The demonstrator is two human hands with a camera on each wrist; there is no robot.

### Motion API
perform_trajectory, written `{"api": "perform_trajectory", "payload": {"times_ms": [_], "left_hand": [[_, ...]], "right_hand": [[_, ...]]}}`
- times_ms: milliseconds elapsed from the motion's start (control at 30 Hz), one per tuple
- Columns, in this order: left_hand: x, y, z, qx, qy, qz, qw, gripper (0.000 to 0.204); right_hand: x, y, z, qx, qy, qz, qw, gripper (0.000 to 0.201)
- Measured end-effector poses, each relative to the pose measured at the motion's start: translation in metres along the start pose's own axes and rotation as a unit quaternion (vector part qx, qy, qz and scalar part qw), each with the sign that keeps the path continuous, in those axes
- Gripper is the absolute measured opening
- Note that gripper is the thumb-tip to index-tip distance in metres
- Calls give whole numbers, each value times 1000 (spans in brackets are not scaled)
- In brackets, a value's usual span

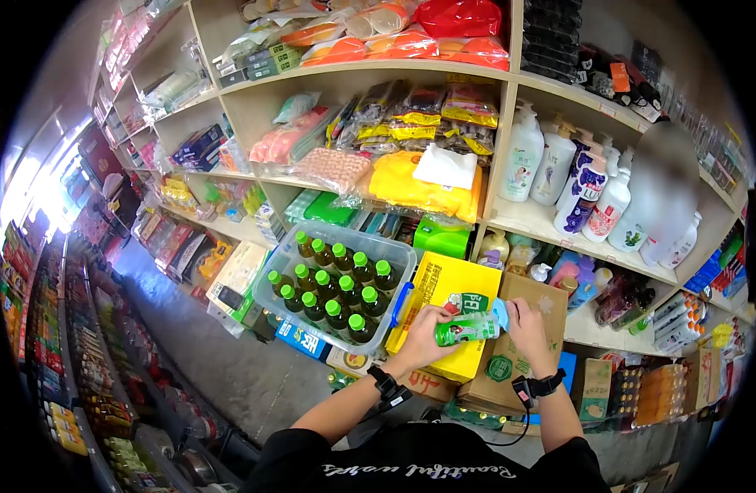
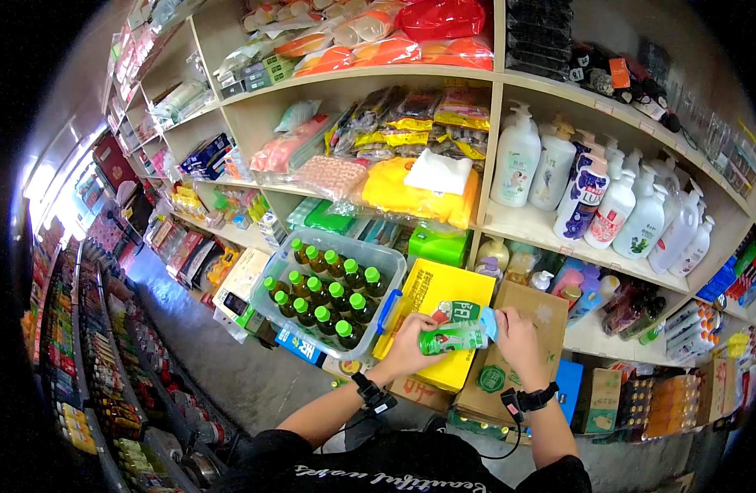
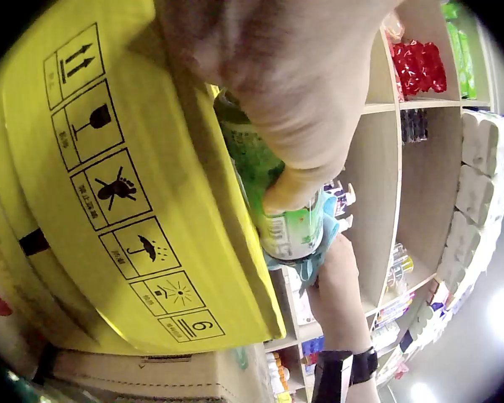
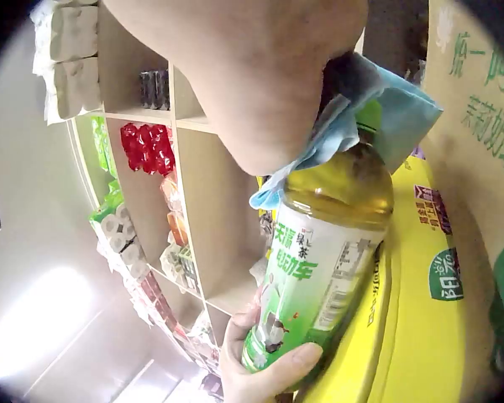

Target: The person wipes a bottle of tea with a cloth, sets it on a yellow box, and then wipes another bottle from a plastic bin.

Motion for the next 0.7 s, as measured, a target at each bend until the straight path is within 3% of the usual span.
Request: {"api": "perform_trajectory", "payload": {"times_ms": [100, 200, 300, 367, 600, 700], "left_hand": [[0, 0, 1, 1, 5, 4, 1000, 54], [1, 2, 4, 1, 6, 13, 1000, 54], [1, 3, 5, 2, 7, 15, 1000, 54], [2, 4, 8, -2, 17, 12, 1000, 55], [-1, 0, 7, -13, 29, 27, 999, 59], [1, 2, 8, 31, 2, 25, 999, 56]], "right_hand": [[2, -6, -2, 86, 89, 120, 985, 32], [3, -13, -8, 72, 142, 186, 969, 38], [28, -3, -46, -59, 196, 131, 970, 26], [39, -2, -61, -76, 209, 124, 967, 25], [30, -7, -50, -100, 248, 166, 949, 23], [39, -2, -62, -42, 191, 162, 967, 23]]}}
Point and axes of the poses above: each hand's wrist, its own y-axis away from the middle knuckle, its own x-axis out of the palm, z = x × y, the point moved 2 cm from there along -y, towards the middle knuckle, and after that the axes turned 3 degrees about y, right-handed, at the moved point
